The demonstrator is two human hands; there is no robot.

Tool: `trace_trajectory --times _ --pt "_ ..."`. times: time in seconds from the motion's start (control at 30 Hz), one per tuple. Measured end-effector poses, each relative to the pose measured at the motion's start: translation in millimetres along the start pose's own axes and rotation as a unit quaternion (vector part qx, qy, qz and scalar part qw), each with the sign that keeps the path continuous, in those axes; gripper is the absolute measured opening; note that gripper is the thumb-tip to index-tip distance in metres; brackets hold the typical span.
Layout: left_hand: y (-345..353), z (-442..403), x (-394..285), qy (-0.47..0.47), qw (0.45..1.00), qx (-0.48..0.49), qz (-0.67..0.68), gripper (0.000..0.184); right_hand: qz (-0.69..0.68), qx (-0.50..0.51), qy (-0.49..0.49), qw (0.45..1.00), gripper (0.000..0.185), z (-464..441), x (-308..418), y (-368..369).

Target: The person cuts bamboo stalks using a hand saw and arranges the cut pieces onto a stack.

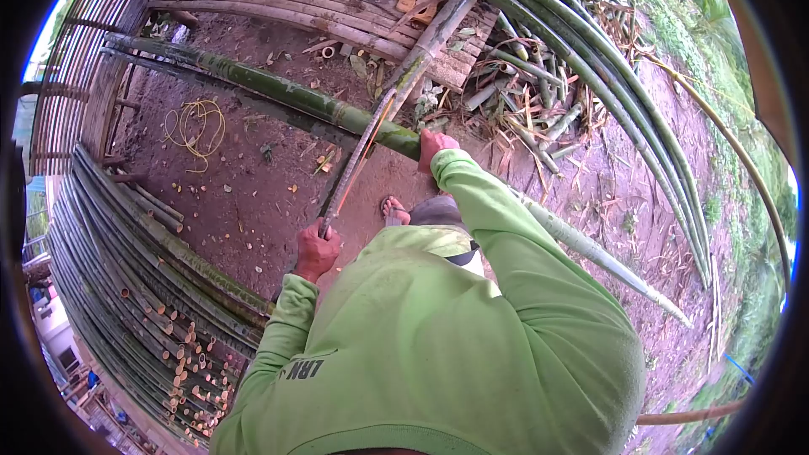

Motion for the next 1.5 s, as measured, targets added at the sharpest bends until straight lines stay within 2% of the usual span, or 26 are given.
trace_trajectory --times 0.07,0.17,0.27,0.37,0.4,0.5,0.57,0.67,0.77,0.8,0.9,1.03,1.07,1.13,1.2,1.23,1.27,1.37,1.5 --pt "16 -18 -1 -0.011 0.999 0.029 0.022 0.012 -0.004 0.014 -0.009 1.000 0.045 -3 -4 -1" --pt "33 -27 22 -0.005 0.999 0.009 0.046 0.012 0.001 -0.004 -0.022 1.000 0.044 -12 -9 1" --pt "21 0 18 -0.031 0.996 0.028 0.077 0.013 0.006 -0.004 -0.021 1.000 0.042 -4 -4 -2" --pt "2 31 35 -0.031 0.998 0.027 0.052 0.014 0.017 -0.019 -0.020 0.999 0.041 -8 -6 2" --pt "-4 30 20 -0.027 0.999 0.028 0.029 0.013 0.010 0.004 -0.002 1.000 0.040 -6 -5 0" --pt "26 -21 10 0.026 1.000 0.005 0.015 0.010 -0.006 0.004 -0.015 1.000 0.041 -6 -4 -4" --pt "45 -60 -30 0.070 0.997 -0.005 0.014 0.007 -0.011 0.011 0.000 1.000 0.044 -6 -6 6" --pt "58 -79 -34 0.094 0.995 -0.042 0.004 0.008 -0.021 0.021 -0.012 0.999 0.048 9 -2 -1" --pt "69 -54 -32 0.057 0.996 0.043 0.048 0.010 -0.033 0.028 0.008 0.999 0.046 40 -12 9" --pt "77 -45 -30 0.040 0.996 0.051 0.058 0.013 -0.038 0.030 0.003 0.999 0.049 46 -17 12" --pt "100 -26 -29 0.073 0.994 0.032 0.069 0.013 -0.053 0.037 -0.004 0.998 0.059 70 -31 23" --pt "103 -29 -43 -0.004 0.994 0.105 0.019 0.016 -0.064 0.040 -0.002 0.997 0.060 42 11 7" --pt "87 -21 -60 0.063 0.993 0.067 0.079 0.012 -0.065 0.048 0.005 0.997 0.055 39 9 9" --pt "69 0 -53 0.063 0.996 0.053 -0.021 0.011 -0.069 0.066 0.017 0.995 0.045 35 4 17" --pt "37 37 -44 0.058 0.996 0.051 -0.041 0.011 -0.069 0.039 0.011 0.997 0.036 35 2 14" --pt "22 53 -43 -0.005 0.994 0.086 -0.072 0.008 -0.073 0.026 0.010 0.997 0.032 35 2 15" --pt "10 70 -40 -0.072 0.984 0.124 -0.105 0.007 -0.076 0.030 0.010 0.997 0.032 39 4 11" --pt "-8 84 -45 -0.065 0.977 0.108 -0.173 0.007 -0.099 0.018 0.008 0.995 0.033 34 -5 21" --pt "20 36 -71 -0.090 0.981 0.096 -0.146 0.009 -0.143 0.043 -0.020 0.989 0.036 31 -12 17"
Point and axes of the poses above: each hand's wrist, its own z-axis away from the middle knuckle, its own y-axis out of the palm, x = y × z, the point moved 10 cm from there along -z, towards the middle knuckle, and after that the axes turned 14 degrees about -y, right-handed, at the moved point
